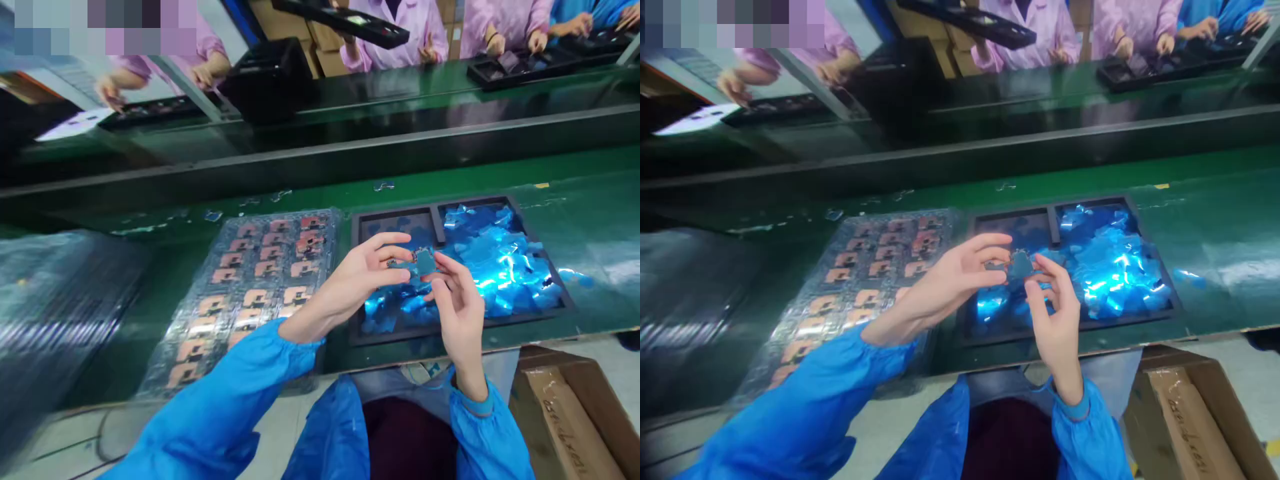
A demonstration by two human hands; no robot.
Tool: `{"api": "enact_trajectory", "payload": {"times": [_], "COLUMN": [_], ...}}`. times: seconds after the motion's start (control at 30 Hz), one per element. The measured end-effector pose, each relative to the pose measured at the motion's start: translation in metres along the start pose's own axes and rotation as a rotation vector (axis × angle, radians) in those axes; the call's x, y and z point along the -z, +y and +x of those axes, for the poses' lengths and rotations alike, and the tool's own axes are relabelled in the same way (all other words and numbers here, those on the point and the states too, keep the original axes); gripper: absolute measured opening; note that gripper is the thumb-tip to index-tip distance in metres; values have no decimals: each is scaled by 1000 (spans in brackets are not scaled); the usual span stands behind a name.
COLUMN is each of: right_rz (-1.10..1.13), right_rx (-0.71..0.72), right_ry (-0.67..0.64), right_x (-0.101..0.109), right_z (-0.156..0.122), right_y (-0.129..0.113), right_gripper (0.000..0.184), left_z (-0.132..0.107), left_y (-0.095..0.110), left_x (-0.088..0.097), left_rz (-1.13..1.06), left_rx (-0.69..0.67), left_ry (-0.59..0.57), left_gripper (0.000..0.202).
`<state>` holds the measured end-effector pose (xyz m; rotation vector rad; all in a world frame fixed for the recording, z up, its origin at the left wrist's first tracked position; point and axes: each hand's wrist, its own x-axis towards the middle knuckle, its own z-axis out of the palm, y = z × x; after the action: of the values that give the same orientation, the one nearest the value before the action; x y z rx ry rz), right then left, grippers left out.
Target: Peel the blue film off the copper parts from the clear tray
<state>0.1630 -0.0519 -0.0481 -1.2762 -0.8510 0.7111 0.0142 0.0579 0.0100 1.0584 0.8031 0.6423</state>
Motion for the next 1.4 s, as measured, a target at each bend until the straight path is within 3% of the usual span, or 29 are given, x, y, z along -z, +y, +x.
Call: {"api": "enact_trajectory", "payload": {"times": [0.1, 0.23, 0.43, 0.67, 0.87, 1.0, 1.13, 1.23, 1.3, 1.4], "right_rz": [53, 59, 40, 21, 89, 49, -161, -243, -235, -189], "right_rx": [-61, -73, -83, -69, -110, -125, 95, 231, 231, 154], "right_ry": [-50, -13, 2, 30, 22, -155, -169, -252, -300, -255], "right_x": [-11, -16, -16, -14, -20, -20, -13, -8, -6, -6], "right_z": [-8, -19, -28, -32, -45, -61, -58, -46, -40, -38], "right_y": [-1, 1, -1, -8, -3, 1, -9, -17, -20, -18], "right_gripper": [27, 23, 26, 24, 24, 21, 37, 28, 18, 14], "left_z": [-31, -52, -72, -85, -85, -82, -84, -88, -90, -93], "left_y": [-17, -35, -47, -53, -66, -73, -68, -65, -67, -71], "left_x": [-2, -3, -8, -8, -14, -16, -14, -13, -13, -13], "left_rz": [-59, -84, 18, -55, -64, -80, 65, 85, 26, 4], "left_rx": [-16, -25, -82, -64, -171, -260, -284, -221, -164, -140], "left_ry": [60, 115, 175, 118, 314, 469, 347, 255, 270, 299], "left_gripper": [57, 50, 27, 40, 29, 23, 15, 20, 25, 32]}}
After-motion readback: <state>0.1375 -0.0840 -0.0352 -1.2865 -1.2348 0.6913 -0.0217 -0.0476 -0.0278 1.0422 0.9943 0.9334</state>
